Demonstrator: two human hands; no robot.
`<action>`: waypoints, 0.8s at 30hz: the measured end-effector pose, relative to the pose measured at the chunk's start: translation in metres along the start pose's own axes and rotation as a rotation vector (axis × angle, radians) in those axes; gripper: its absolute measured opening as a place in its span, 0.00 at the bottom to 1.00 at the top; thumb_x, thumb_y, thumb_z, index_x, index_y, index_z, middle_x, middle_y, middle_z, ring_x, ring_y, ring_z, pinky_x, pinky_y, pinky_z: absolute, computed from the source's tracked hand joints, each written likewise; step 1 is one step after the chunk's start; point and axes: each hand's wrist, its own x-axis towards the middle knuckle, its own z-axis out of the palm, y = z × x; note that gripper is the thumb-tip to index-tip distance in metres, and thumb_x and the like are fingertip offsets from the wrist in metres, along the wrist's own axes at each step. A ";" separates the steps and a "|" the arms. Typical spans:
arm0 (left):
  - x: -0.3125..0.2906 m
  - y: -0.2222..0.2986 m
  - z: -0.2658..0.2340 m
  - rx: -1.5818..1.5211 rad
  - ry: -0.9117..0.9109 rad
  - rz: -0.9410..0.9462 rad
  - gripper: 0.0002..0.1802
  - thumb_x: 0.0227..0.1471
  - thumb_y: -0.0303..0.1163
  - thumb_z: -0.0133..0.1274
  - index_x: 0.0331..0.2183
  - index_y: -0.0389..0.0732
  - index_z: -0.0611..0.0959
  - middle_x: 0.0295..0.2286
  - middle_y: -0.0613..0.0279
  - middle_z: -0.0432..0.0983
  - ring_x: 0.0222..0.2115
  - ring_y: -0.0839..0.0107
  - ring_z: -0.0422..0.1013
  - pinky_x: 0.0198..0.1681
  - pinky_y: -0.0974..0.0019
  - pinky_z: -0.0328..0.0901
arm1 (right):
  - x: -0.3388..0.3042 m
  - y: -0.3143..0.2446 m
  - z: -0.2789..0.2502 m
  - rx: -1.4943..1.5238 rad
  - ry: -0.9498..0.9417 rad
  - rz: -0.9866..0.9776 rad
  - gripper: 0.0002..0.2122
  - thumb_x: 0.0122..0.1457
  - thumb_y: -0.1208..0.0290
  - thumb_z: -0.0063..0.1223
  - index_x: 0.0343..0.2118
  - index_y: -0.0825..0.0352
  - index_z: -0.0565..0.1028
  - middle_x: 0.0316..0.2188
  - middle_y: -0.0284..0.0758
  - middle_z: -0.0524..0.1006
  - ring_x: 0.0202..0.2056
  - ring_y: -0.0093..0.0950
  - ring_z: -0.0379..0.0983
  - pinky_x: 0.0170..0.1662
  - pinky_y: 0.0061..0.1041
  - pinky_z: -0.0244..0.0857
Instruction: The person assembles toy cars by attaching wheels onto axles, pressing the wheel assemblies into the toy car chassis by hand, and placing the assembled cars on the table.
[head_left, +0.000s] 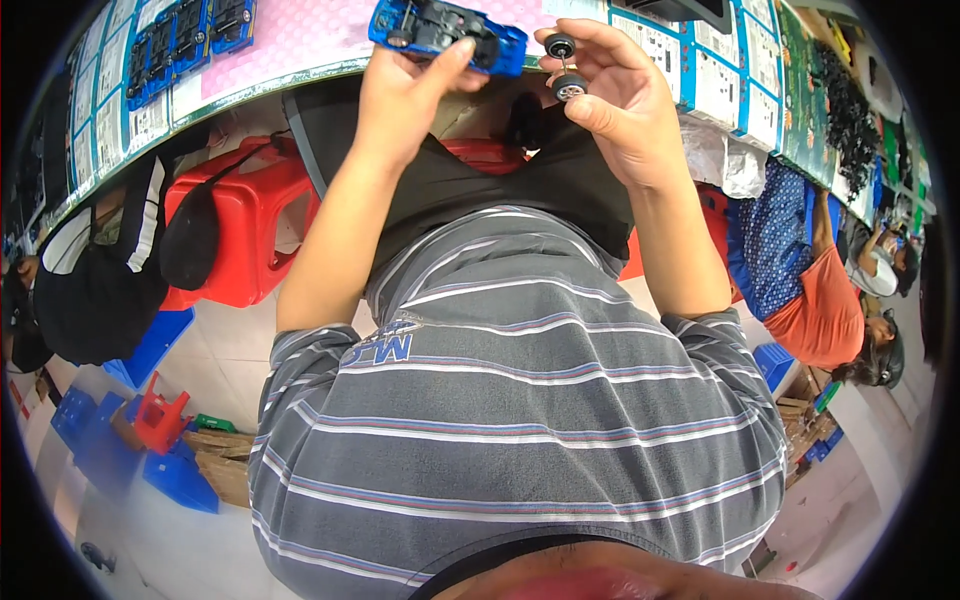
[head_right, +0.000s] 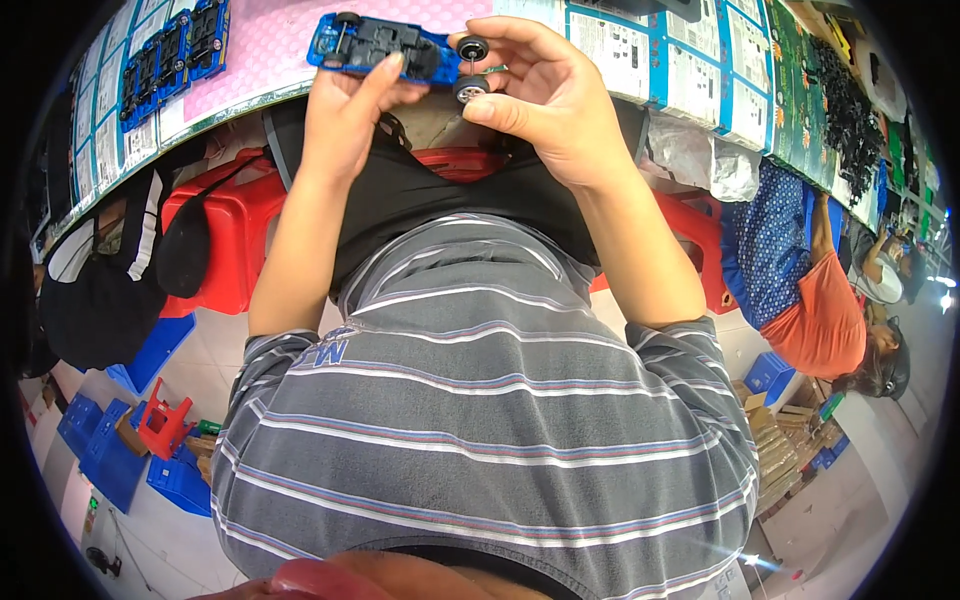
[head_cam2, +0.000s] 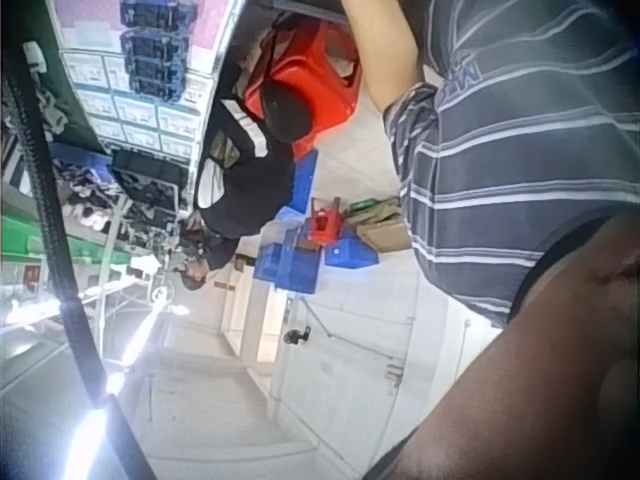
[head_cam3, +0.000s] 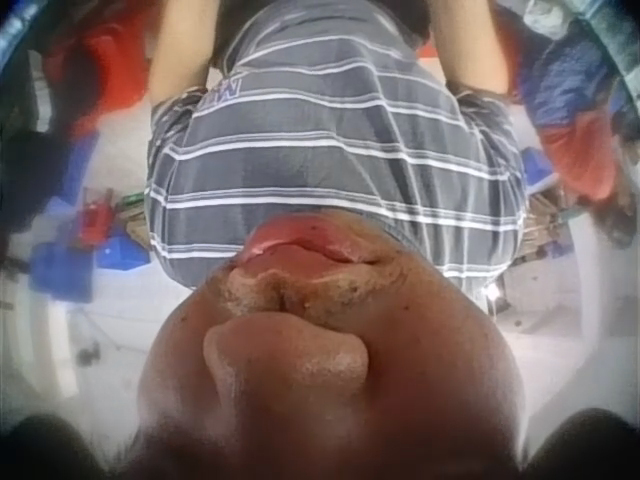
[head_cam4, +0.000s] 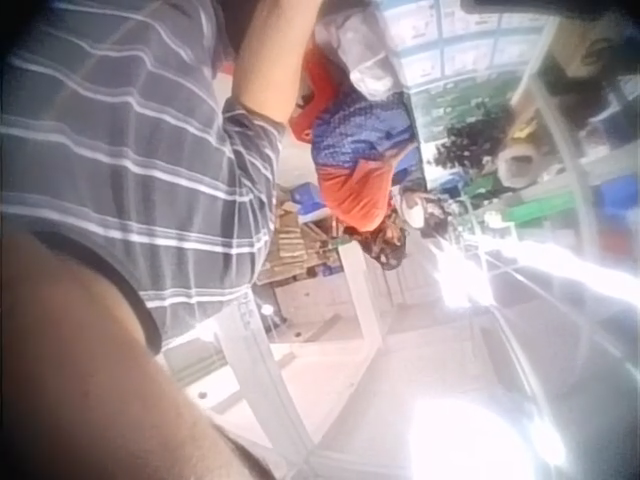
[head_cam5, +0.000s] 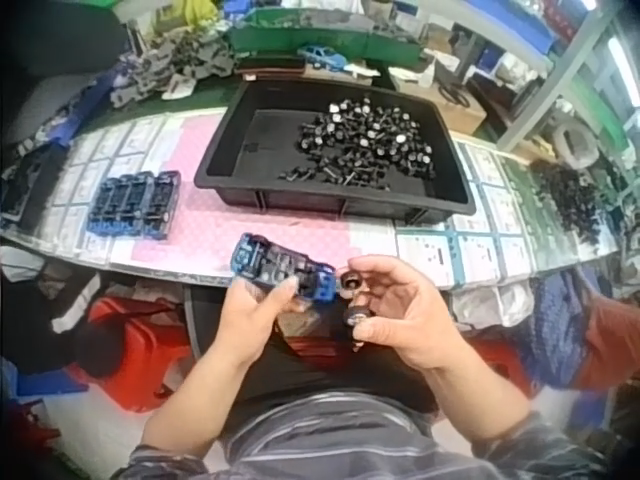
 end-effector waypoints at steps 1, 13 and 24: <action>0.008 0.002 -0.002 0.113 0.018 -0.009 0.15 0.58 0.28 0.57 0.45 0.31 0.77 0.37 0.54 0.81 0.34 0.66 0.79 0.40 0.65 0.75 | 0.001 -0.001 0.000 -0.035 -0.004 -0.022 0.29 0.48 0.79 0.71 0.55 0.71 0.71 0.48 0.35 0.76 0.47 0.22 0.71 0.51 0.22 0.66; 0.000 0.035 0.009 0.949 0.208 -0.087 0.19 0.55 0.41 0.63 0.34 0.31 0.83 0.24 0.59 0.80 0.20 0.81 0.72 0.25 0.78 0.67 | -0.007 -0.003 0.009 -0.190 0.061 -0.090 0.29 0.45 0.77 0.74 0.52 0.69 0.74 0.44 0.31 0.76 0.42 0.19 0.71 0.47 0.21 0.67; -0.037 0.032 0.043 -0.089 0.031 0.020 0.12 0.56 0.27 0.61 0.42 0.33 0.83 0.30 0.59 0.81 0.29 0.77 0.76 0.28 0.77 0.71 | -0.015 0.002 0.029 -0.179 0.069 -0.235 0.21 0.54 0.71 0.68 0.48 0.74 0.76 0.43 0.36 0.74 0.43 0.25 0.71 0.47 0.25 0.68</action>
